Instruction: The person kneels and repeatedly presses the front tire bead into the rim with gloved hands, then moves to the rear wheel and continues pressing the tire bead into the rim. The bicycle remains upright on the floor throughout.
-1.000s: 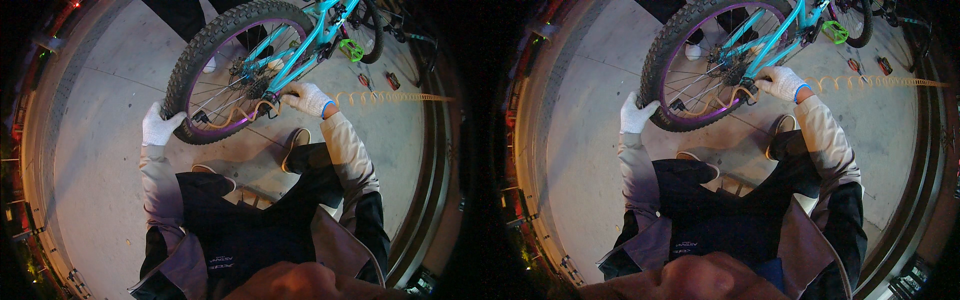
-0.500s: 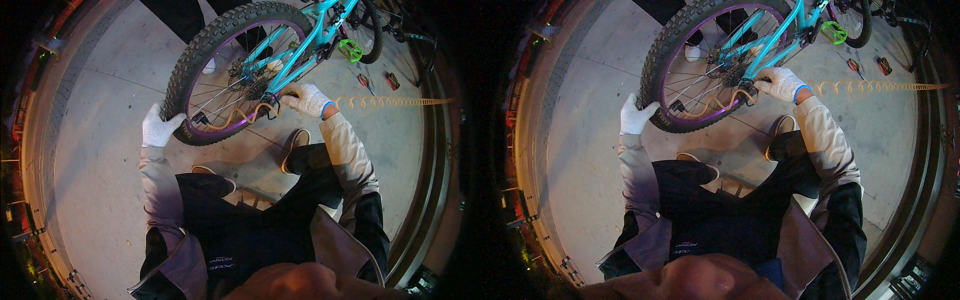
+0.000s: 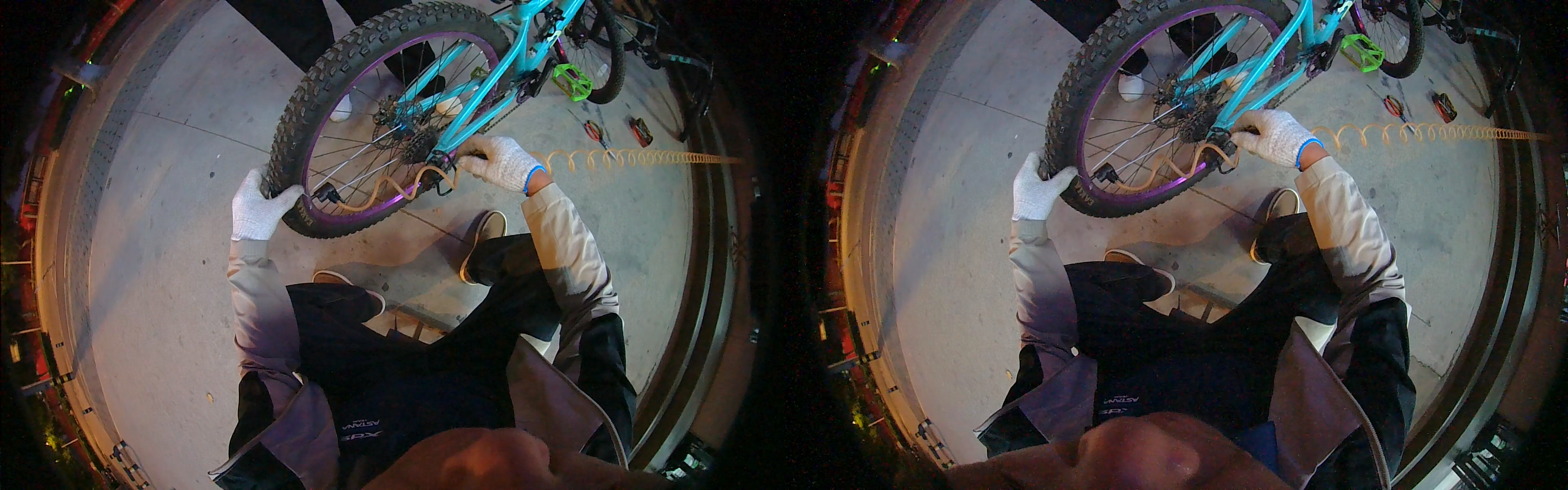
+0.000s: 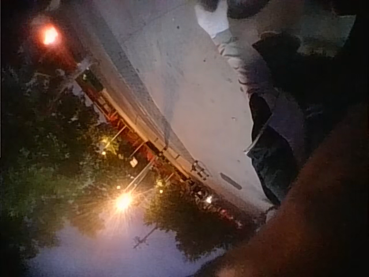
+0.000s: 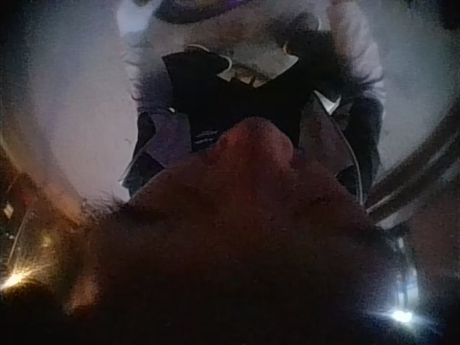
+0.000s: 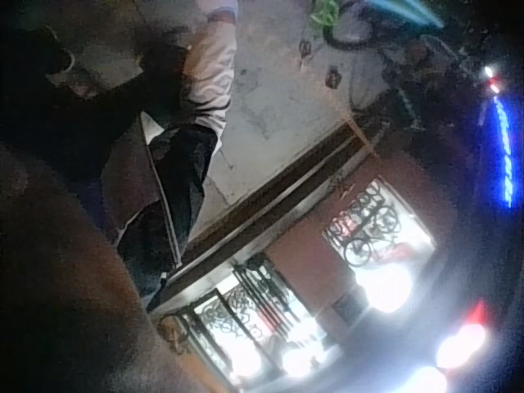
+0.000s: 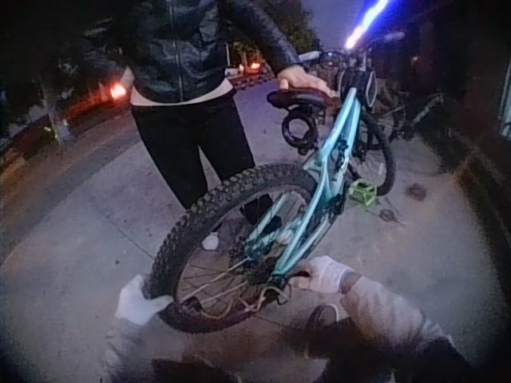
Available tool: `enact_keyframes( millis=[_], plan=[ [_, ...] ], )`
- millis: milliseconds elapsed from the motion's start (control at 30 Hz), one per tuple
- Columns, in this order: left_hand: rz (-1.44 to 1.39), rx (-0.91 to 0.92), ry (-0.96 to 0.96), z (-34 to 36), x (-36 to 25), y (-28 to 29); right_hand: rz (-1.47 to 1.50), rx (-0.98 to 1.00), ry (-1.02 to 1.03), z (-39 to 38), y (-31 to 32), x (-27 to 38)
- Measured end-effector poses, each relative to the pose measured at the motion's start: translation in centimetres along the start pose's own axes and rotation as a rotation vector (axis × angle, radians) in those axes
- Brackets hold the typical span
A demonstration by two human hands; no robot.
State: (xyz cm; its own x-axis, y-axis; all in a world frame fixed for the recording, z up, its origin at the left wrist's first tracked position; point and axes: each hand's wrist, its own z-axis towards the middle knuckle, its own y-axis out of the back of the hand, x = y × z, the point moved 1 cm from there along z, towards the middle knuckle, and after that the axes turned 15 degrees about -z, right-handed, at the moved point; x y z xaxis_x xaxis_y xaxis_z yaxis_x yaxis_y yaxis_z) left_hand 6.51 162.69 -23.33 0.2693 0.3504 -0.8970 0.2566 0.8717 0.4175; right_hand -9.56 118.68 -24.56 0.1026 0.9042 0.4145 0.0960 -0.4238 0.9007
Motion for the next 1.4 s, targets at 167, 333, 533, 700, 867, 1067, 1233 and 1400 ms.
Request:
enact_keyframes(
  millis=[167, 333, 533, 700, 867, 1067, 1233, 1400],
  plan=[
    [0.054, 0.018, 0.049, 0.1, 0.4, 0.2, -0.002, 0.038, -0.043, -0.1, 0.1, 0.4],
    [0.075, 0.007, -0.026, 0.2, 0.9, 0.3, -0.032, -0.031, 0.055, 1.2, -1.8, 0.9],
    [0.042, 0.001, -0.010, 0.1, 0.1, 0.3, -0.123, 0.051, 0.024, 3.2, -3.8, 1.4],
    [0.033, -0.005, -0.005, -0.1, -0.8, 0.2, -0.093, 0.090, -0.038, 3.4, -3.8, 1.3],
    [0.118, 0.008, 0.005, -0.1, -0.4, 0.5, -0.128, 0.069, -0.005, 3.5, -4.4, 1.3],
    [0.054, -0.006, -0.049, 0.2, 0.8, 0.3, -0.141, 0.074, -0.019, 3.6, -4.2, 1.1],
    [0.057, -0.005, -0.056, 0.0, 0.3, 0.3, -0.133, 0.044, 0.002, 3.4, -4.1, 1.0],
    [0.037, 0.017, 0.026, -0.1, -0.5, 0.4, -0.112, 0.047, 0.001, 3.4, -4.1, 0.8]
  ],
)
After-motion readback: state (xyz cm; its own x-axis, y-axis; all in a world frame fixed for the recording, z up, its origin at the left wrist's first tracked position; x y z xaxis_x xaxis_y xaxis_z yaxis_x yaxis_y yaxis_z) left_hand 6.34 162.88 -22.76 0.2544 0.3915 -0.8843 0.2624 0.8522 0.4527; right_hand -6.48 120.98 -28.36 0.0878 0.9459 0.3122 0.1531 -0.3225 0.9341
